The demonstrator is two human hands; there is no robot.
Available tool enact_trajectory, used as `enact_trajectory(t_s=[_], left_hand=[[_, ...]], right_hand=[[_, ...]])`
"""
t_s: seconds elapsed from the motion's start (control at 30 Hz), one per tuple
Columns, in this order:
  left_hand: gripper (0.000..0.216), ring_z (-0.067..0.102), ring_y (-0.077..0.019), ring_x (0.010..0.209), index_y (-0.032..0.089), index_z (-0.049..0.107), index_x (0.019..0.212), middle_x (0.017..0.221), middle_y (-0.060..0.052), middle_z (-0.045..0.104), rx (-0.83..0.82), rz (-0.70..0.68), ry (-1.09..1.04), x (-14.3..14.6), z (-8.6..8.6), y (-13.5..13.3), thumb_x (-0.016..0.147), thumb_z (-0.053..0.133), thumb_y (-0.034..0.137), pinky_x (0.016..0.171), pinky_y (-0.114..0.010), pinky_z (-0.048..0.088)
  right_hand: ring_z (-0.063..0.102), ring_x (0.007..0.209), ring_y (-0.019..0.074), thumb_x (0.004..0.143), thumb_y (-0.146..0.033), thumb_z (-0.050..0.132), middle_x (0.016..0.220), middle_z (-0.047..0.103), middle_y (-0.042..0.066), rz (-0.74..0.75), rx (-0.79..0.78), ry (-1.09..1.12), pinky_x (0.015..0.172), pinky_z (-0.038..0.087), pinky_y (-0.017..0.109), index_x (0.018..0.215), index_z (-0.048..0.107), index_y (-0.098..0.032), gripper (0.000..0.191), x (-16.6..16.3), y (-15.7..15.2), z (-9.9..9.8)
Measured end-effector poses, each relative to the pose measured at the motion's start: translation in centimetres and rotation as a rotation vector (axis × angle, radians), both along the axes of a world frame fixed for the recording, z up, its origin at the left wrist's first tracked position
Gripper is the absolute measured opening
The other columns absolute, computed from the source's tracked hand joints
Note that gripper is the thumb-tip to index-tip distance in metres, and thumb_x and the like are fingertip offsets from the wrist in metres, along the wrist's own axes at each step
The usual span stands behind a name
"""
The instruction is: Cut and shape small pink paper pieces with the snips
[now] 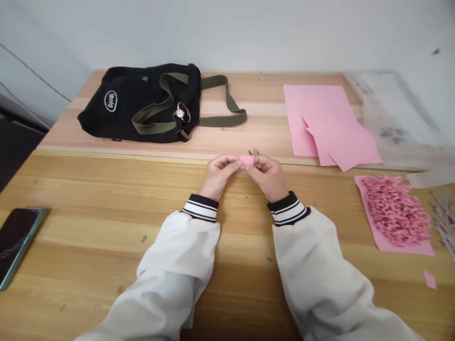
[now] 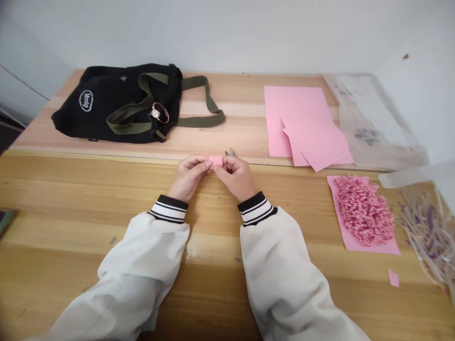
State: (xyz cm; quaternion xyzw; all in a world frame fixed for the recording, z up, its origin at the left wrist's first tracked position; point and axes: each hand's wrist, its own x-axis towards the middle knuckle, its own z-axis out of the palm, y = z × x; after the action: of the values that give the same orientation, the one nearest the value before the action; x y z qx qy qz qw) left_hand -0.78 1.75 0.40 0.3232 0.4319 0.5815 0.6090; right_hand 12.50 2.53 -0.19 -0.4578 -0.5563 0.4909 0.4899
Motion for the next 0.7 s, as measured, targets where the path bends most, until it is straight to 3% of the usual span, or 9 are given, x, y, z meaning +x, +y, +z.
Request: enact_trajectory(t_s=[0.2,0.7], left_hand=[[0.024,0.054,-0.0072,0.059,0.016,0.068,0.063,0.059,0.003,0.062,0.007,0.006,0.002,-0.03,0.07,0.0,0.05,0.085,0.026,0.066,-0.023,0.044],[0.028,0.055,-0.0079,0.061,0.016,0.069,0.063,0.059,0.003,0.063,-0.008,0.024,0.012,0.05,0.27,-0.06,0.049,0.086,0.032,0.069,-0.025,0.046]], right_hand=[[0.043,0.053,0.0105,0.068,-0.035,0.07,0.051,0.044,-0.005,0.022,0.01,-0.012,0.056,0.047,0.031,0.064,0.061,-0.02,0.018,-0.02,-0.07,0.22],[0.036,0.05,0.0076,0.069,-0.037,0.07,0.051,0.038,-0.006,0.034,0.013,-0.059,0.05,0.041,0.027,0.059,0.052,-0.019,0.027,-0.02,-0.18,0.33]])
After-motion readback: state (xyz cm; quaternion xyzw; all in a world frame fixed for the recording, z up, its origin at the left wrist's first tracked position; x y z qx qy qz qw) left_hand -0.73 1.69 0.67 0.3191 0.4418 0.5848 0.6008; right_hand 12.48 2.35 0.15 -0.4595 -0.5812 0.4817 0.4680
